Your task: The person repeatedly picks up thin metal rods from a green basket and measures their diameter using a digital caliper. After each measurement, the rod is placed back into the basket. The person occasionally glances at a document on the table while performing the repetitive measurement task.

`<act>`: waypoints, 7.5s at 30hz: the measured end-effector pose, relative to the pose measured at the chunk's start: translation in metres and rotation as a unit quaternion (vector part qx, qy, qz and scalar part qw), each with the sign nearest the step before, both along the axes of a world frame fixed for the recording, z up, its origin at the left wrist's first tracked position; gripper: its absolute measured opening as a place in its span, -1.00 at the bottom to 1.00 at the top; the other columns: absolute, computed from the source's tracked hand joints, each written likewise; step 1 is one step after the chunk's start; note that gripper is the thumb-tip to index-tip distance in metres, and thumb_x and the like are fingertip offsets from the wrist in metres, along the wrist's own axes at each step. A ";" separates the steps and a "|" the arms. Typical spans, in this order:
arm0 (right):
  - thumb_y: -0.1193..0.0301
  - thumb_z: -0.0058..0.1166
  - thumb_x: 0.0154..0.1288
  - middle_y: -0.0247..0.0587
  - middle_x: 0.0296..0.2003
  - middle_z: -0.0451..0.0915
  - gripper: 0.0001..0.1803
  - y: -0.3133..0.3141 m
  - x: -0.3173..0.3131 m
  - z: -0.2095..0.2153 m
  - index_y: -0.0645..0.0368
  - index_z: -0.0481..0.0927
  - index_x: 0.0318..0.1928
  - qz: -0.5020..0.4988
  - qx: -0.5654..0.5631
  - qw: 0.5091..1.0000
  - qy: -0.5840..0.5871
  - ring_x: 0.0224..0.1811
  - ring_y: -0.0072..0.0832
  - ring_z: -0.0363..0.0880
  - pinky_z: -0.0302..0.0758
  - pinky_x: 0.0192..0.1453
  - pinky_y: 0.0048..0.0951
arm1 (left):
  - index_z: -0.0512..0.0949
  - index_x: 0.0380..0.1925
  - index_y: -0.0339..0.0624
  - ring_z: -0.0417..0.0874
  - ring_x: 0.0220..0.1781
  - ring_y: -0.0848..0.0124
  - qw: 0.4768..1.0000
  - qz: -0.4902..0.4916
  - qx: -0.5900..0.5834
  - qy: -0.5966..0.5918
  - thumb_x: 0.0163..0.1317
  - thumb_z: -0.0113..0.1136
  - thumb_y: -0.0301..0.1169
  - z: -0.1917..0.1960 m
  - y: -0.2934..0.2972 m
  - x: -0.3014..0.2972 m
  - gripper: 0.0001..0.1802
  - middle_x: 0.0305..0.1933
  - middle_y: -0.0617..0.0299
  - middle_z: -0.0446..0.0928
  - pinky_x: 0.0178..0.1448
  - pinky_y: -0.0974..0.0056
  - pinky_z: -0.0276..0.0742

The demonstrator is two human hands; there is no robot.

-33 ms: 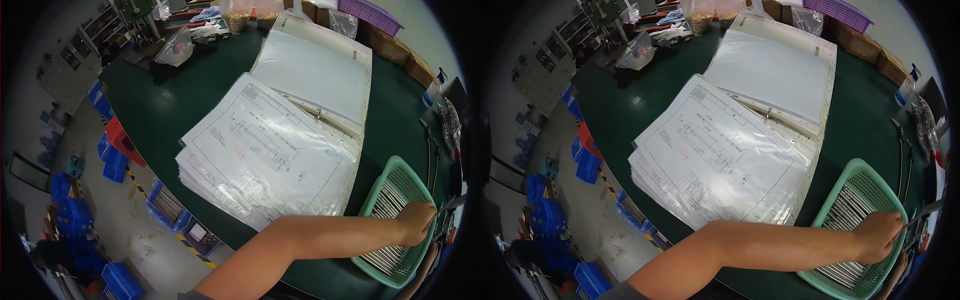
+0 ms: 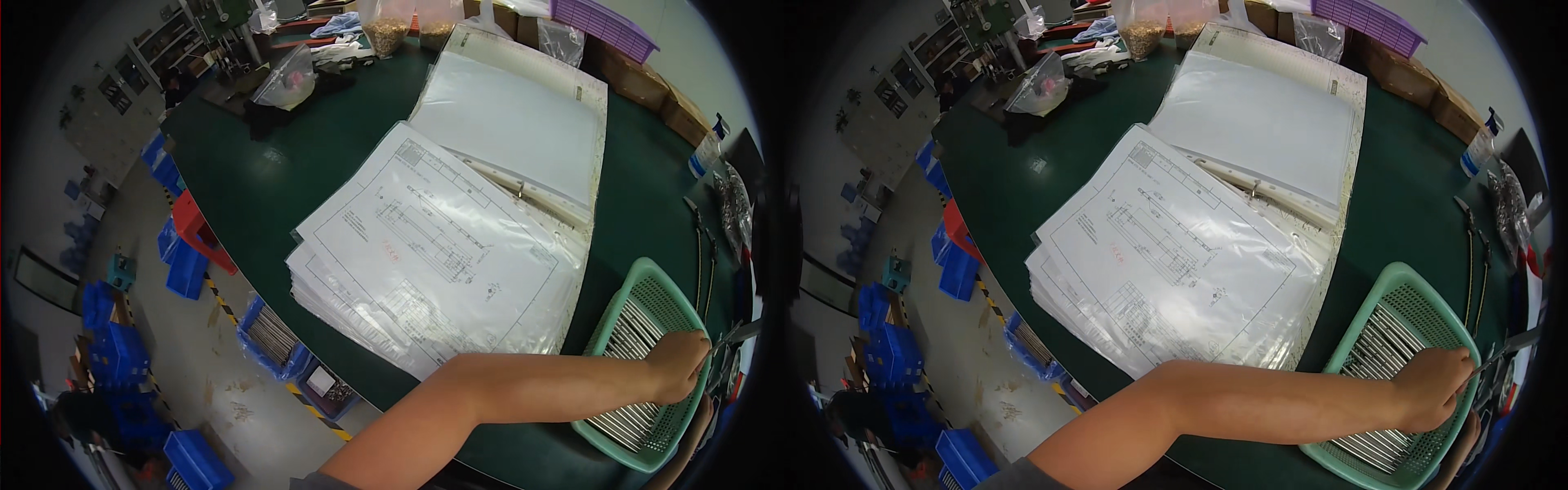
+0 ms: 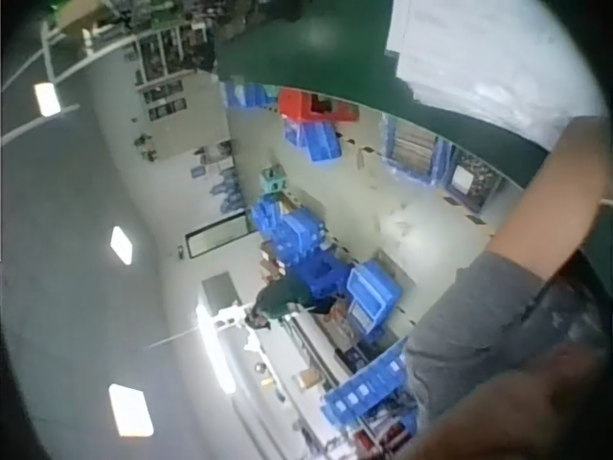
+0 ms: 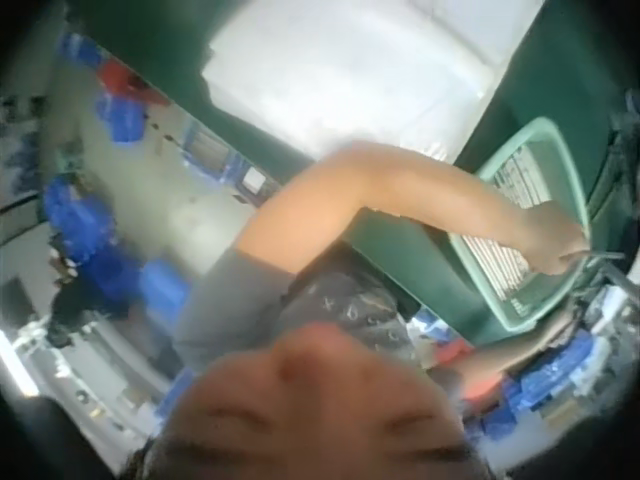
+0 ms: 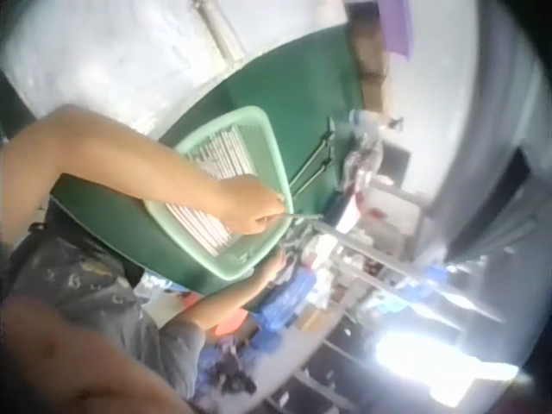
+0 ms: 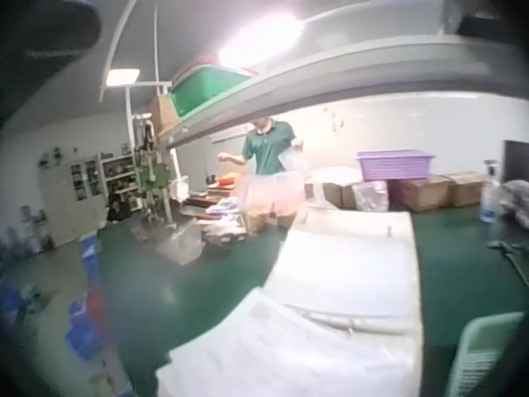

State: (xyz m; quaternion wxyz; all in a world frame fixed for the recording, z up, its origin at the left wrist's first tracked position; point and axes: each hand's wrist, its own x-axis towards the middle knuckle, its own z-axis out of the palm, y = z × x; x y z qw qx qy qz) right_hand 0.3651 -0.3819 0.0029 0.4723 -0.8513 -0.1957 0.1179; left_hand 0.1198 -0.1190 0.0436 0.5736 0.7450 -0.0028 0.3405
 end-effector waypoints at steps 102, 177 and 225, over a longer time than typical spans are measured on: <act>0.03 -0.05 0.10 -0.49 -0.79 0.25 -0.72 0.031 -0.003 0.008 -0.08 0.36 -0.49 -0.032 0.044 0.956 0.289 -0.87 -0.57 0.17 0.11 -0.82 -0.57 | 0.53 -0.46 -0.28 0.35 -0.22 0.32 0.704 0.043 0.598 0.381 -0.31 0.17 -0.32 0.006 -0.011 -0.024 -0.66 -0.30 0.11 0.39 -0.21 0.35 0.22; 0.03 0.04 0.03 -0.38 -0.39 0.39 -0.51 0.041 -0.043 0.035 0.03 0.38 -0.09 -0.057 0.094 0.963 0.248 -0.48 -0.54 0.41 0.31 -0.67 -0.59 | 0.49 -0.40 -0.36 0.29 -0.19 0.27 0.737 0.033 0.561 0.375 -0.26 0.12 -0.34 -0.004 -0.007 -0.024 -0.64 -0.24 0.03 0.32 -0.22 0.34 0.27; 0.05 0.07 0.03 -0.46 -0.50 0.34 -0.57 0.035 -0.020 0.022 -0.02 0.37 -0.15 -0.051 0.061 0.968 0.239 -0.57 -0.59 0.33 0.18 -0.70 -0.61 | 0.49 -0.38 -0.36 0.29 -0.17 0.28 0.733 0.034 0.560 0.385 -0.26 0.13 -0.35 -0.001 -0.008 -0.025 -0.62 -0.22 0.04 0.31 -0.19 0.36 0.26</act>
